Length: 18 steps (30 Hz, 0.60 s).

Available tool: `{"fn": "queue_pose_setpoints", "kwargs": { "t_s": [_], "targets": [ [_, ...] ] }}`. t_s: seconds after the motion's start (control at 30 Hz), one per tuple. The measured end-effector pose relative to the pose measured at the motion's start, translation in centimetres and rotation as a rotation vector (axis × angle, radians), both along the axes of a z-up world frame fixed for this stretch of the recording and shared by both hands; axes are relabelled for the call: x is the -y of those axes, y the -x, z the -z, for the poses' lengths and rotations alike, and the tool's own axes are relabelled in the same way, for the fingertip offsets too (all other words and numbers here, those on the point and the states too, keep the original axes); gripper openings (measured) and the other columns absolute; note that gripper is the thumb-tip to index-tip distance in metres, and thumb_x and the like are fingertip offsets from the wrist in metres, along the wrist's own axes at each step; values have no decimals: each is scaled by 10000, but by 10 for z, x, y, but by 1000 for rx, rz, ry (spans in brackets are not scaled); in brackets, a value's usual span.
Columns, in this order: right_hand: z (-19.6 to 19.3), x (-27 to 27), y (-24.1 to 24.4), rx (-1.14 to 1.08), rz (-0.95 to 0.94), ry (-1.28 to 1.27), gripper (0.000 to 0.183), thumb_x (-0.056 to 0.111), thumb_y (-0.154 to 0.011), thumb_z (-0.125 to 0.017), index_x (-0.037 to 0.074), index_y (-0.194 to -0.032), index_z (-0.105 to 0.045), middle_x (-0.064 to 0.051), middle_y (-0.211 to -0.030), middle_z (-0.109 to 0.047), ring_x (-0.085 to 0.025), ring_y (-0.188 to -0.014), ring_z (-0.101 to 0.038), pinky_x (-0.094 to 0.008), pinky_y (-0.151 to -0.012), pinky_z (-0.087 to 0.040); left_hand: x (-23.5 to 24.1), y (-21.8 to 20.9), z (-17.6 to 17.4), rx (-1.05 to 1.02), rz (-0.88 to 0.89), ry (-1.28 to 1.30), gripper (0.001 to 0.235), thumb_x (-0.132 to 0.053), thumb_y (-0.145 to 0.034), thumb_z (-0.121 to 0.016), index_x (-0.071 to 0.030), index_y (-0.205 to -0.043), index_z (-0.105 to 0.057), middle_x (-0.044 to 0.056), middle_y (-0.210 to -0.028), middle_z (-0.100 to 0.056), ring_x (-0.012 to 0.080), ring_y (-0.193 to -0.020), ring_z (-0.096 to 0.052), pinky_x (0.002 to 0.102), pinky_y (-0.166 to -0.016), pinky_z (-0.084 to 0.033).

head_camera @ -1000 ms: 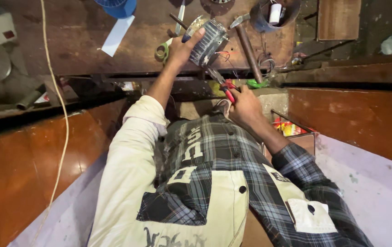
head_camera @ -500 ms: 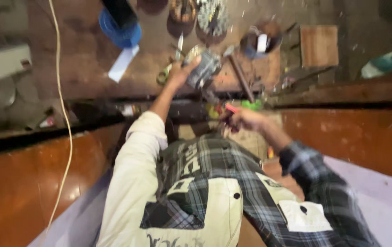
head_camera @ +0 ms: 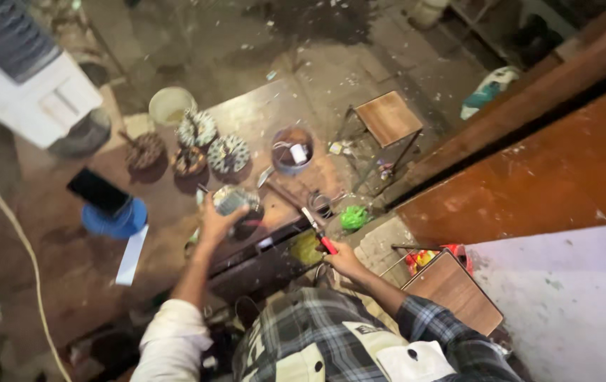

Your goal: The person works on a small electrical motor on a cluttered workbench. They use a hammer to tap the motor casing and a pair of pliers to adjust or remove components from the motor's shaft area. The person repeatedly repositions the motor and uses the tools to manipulate its parts.

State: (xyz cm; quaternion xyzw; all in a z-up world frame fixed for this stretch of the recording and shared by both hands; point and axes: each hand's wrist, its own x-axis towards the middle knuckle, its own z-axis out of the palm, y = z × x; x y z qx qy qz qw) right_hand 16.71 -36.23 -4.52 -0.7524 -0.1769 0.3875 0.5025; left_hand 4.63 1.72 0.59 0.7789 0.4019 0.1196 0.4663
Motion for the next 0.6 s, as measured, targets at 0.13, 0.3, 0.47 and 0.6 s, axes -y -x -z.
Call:
{"fn": "queue_pose_setpoints", "kwargs": {
  "t_s": [0.13,0.3,0.47,0.6],
  "targets": [
    [-2,-10,-1,107,51,63,408,60,-798,-627,51,-1197,-712,-88,-1036,-753,-155,-959,-682,-309,-838,-527,-32,0,-25,-108,417,-174,1166,-537,-561,-870,-138,-1562,-425,235,-1554,-391,437,-1434,-339,567,-1140,-318],
    [-8,-31,2,320,-75,327,341,216,-798,-665,64,-1100,-705,-164,-998,-704,-309,-946,-687,-416,-832,-534,10,-21,-38,-277,331,-455,1183,-694,-609,-837,-73,-1510,-388,226,-1551,-375,428,-1451,-301,630,-1120,-300],
    [-16,-82,0,593,-182,243,540,207,-755,-661,133,-1290,-640,-195,-1088,-593,-408,-1082,-564,-524,-884,-469,14,-17,-47,-210,402,-673,1003,-686,-678,-744,-174,-1500,-481,126,-1588,-422,367,-1487,-348,646,-1191,-275],
    [-31,-130,0,809,-325,332,453,256,-812,-708,103,-1235,-659,-215,-1147,-561,-405,-1095,-546,-514,-904,-447,-5,-14,-55,-353,608,-712,959,-631,-620,-793,-272,-1463,-512,136,-1595,-345,374,-1486,-261,692,-1151,-174]
  ]
}}
